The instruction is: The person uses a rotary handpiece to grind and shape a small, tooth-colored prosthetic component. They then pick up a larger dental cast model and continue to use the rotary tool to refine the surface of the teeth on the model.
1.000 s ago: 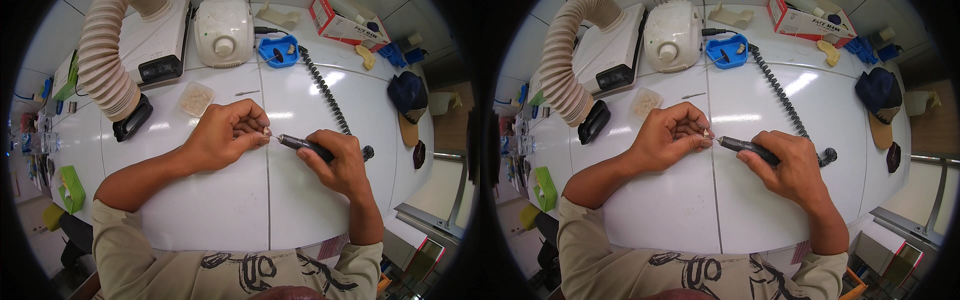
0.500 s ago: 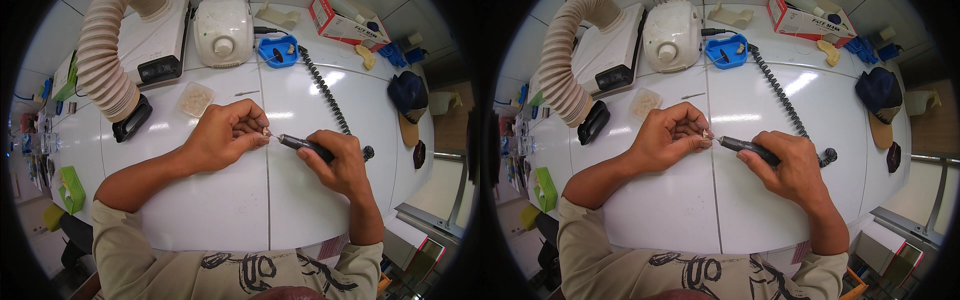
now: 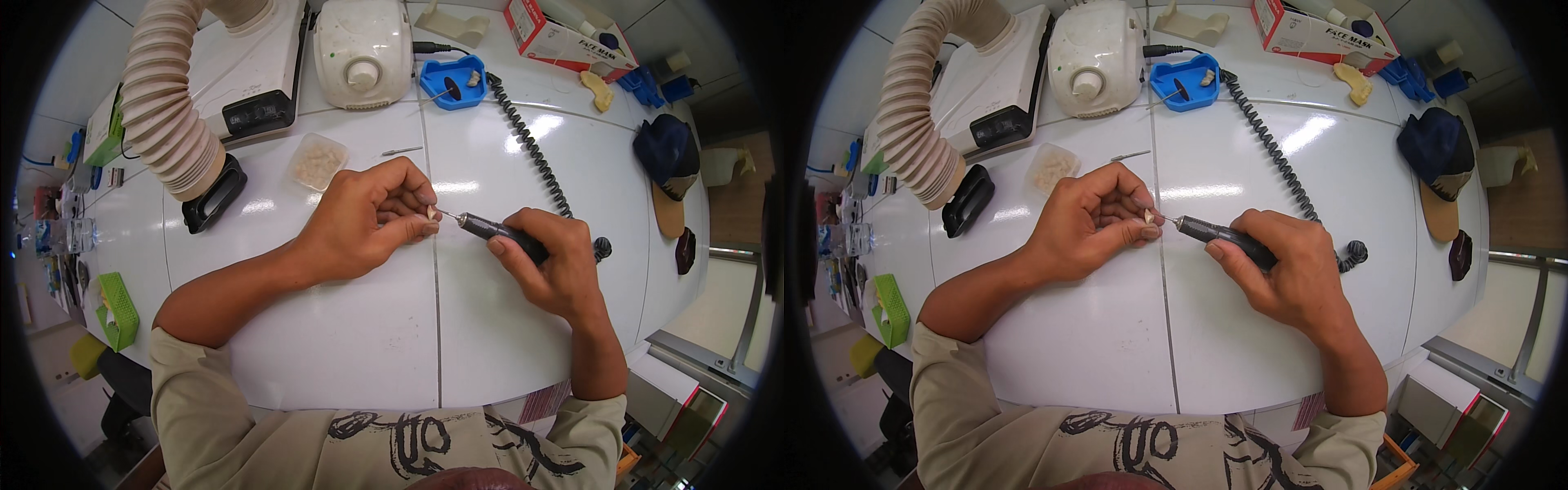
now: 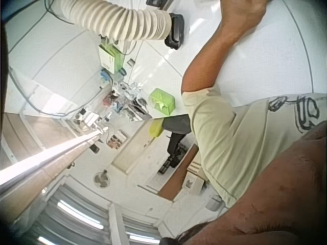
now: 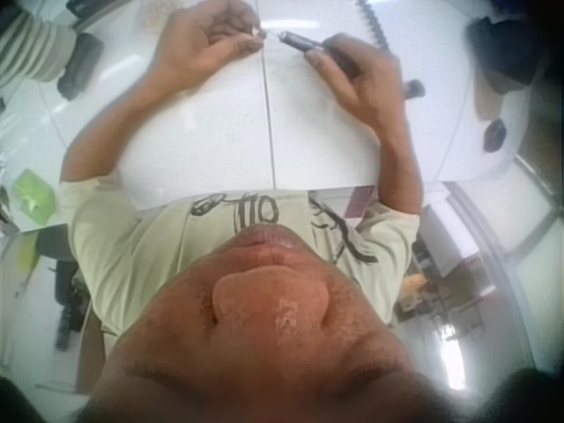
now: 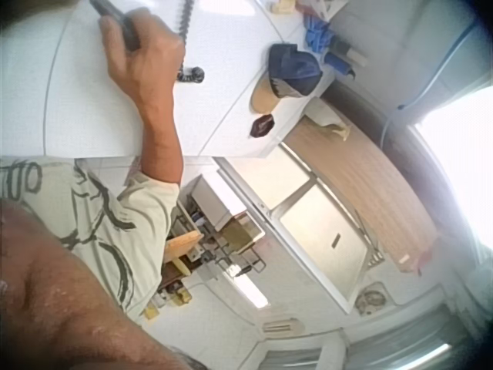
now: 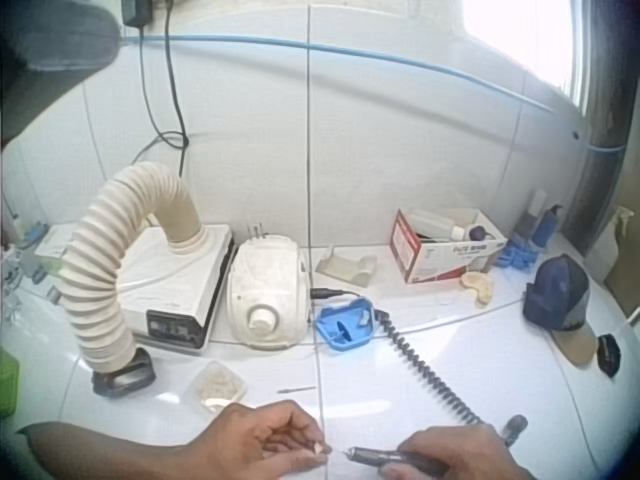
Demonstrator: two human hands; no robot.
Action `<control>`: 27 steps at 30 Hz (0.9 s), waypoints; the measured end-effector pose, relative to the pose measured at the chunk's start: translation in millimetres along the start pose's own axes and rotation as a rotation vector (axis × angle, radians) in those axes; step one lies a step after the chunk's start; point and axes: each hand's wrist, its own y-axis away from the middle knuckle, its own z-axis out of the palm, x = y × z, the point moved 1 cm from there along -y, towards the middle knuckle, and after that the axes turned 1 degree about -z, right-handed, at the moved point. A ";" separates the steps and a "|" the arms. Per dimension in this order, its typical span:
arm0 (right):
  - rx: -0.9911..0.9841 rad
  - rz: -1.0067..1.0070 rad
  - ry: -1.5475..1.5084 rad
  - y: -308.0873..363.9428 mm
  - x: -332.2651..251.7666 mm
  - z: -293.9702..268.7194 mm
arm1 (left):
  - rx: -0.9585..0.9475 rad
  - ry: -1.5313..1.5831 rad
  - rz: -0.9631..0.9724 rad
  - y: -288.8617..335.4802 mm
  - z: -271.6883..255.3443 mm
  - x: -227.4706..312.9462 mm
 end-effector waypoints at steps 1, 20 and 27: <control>-0.003 0.024 -0.010 -0.1 -0.5 -0.4 | 0.007 0.009 0.006 0.0 0.1 -0.1; -0.005 -0.025 0.010 0.7 1.1 1.3 | 0.010 -0.004 -0.009 -0.2 0.1 2.2; -0.005 -0.027 0.009 0.6 1.3 1.6 | 0.004 0.014 -0.030 -0.1 0.0 2.1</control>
